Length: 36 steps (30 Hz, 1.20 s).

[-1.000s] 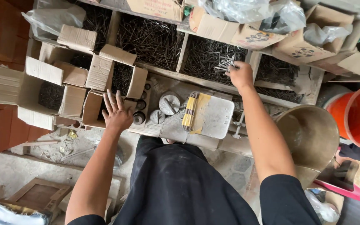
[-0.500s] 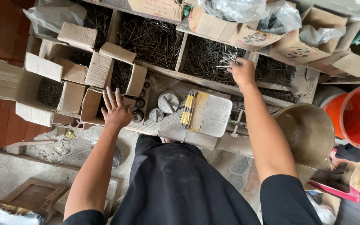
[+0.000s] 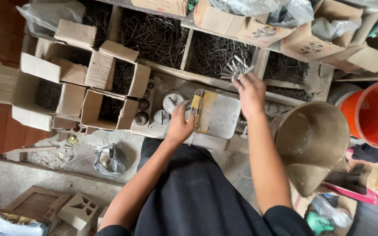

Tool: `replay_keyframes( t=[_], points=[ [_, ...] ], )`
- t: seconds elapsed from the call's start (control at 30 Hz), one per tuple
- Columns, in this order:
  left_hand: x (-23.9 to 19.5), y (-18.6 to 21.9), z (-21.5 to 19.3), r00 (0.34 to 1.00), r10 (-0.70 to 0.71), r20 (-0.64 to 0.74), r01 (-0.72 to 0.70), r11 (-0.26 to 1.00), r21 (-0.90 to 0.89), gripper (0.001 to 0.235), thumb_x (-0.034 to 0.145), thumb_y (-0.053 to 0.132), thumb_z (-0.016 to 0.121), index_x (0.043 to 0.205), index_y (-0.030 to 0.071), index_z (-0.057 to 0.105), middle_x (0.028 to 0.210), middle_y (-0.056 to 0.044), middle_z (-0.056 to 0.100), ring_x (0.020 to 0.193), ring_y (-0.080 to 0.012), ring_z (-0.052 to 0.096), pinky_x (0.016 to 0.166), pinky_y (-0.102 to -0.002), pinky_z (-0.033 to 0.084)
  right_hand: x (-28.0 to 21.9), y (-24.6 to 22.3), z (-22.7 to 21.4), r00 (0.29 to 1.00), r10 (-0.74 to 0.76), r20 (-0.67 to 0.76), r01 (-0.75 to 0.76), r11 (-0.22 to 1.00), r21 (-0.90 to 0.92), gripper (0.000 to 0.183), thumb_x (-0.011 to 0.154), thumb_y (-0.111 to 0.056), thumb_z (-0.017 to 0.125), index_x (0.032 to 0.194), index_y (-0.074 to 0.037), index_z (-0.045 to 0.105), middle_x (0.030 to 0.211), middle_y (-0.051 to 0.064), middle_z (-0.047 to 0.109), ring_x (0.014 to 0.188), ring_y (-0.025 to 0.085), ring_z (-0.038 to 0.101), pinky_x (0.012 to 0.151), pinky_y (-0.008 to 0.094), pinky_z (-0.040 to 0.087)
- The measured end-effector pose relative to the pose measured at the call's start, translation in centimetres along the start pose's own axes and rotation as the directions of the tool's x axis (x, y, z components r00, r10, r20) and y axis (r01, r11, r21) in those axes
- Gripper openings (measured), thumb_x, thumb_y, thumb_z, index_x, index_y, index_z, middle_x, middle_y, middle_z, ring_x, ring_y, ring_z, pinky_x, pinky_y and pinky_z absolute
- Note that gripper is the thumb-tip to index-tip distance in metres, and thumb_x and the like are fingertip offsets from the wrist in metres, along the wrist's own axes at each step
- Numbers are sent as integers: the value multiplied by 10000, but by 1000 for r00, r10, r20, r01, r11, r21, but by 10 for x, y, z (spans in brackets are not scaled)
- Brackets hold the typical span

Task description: Sorting and aligning metal nails into a tray for weighing or packaging

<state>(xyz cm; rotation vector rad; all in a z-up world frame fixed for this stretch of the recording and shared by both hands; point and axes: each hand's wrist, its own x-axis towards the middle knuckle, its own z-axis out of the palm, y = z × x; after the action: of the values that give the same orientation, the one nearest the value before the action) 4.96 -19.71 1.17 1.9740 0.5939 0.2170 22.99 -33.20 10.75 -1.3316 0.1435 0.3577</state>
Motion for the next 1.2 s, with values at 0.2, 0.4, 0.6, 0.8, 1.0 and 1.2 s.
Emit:
replay_keyframes(
  t=[0.2, 0.4, 0.6, 0.8, 1.0, 1.2],
  points=[
    [-15, -6, 32, 969, -144, 199, 146, 989, 2, 387, 921, 315, 594, 1247, 136, 704, 1102, -146, 708, 1088, -369, 689, 1004, -474, 519, -65, 66, -36, 985, -161, -58, 138, 947, -288, 151, 1030, -35, 631, 1152, 3, 710, 1075, 94, 660, 979, 186, 689, 883, 413, 647],
    [-9, 13, 54, 906, -282, 317, 292, 956, 17, 450, 926, 371, 596, 1335, 193, 660, 1182, -123, 722, 1032, -280, 742, 913, -421, 587, -92, 171, -86, 954, -14, -300, 24, 999, 29, 251, 1024, -49, 643, 1252, 54, 651, 1239, 192, 589, 1169, 245, 565, 1042, 484, 549],
    [-10, 40, 80, 740, -438, 511, 542, 838, -66, 648, 911, 393, 522, 1497, 116, 502, 1387, -153, 641, 1334, -326, 560, 1165, -499, 408, -112, 175, -90, 987, -92, -135, 64, 978, -198, 405, 1034, 34, 547, 1438, 0, 561, 1364, 104, 560, 1132, 126, 578, 1065, 341, 528],
    [-9, 70, 75, 843, -309, 440, 379, 922, -79, 641, 903, 196, 451, 1521, 27, 459, 1564, -271, 420, 1453, -435, 391, 1241, -544, 289, -127, 113, -77, 999, 31, -22, -38, 868, -495, 463, 1047, -66, 542, 1503, -127, 494, 1493, 215, 518, 1392, 423, 470, 1098, 532, 476],
    [-15, 62, 68, 823, -332, 461, 365, 931, 17, 583, 905, 213, 435, 1473, 152, 551, 1551, -163, 482, 1404, -396, 465, 1209, -524, 353, -129, 108, -93, 995, -94, 41, 95, 697, -711, 417, 973, -83, 656, 1385, -48, 603, 1314, 275, 639, 1249, 453, 594, 1033, 544, 501],
    [-20, 36, 73, 774, -392, 498, 477, 877, -52, 554, 924, 284, 462, 1469, 241, 552, 1477, -140, 570, 1375, -339, 513, 1186, -465, 400, -101, 125, -121, 993, -87, 76, 108, 474, -874, 340, 1015, -314, 657, 1283, -106, 674, 1158, 149, 710, 941, 318, 738, 807, 451, 595]
  ],
)
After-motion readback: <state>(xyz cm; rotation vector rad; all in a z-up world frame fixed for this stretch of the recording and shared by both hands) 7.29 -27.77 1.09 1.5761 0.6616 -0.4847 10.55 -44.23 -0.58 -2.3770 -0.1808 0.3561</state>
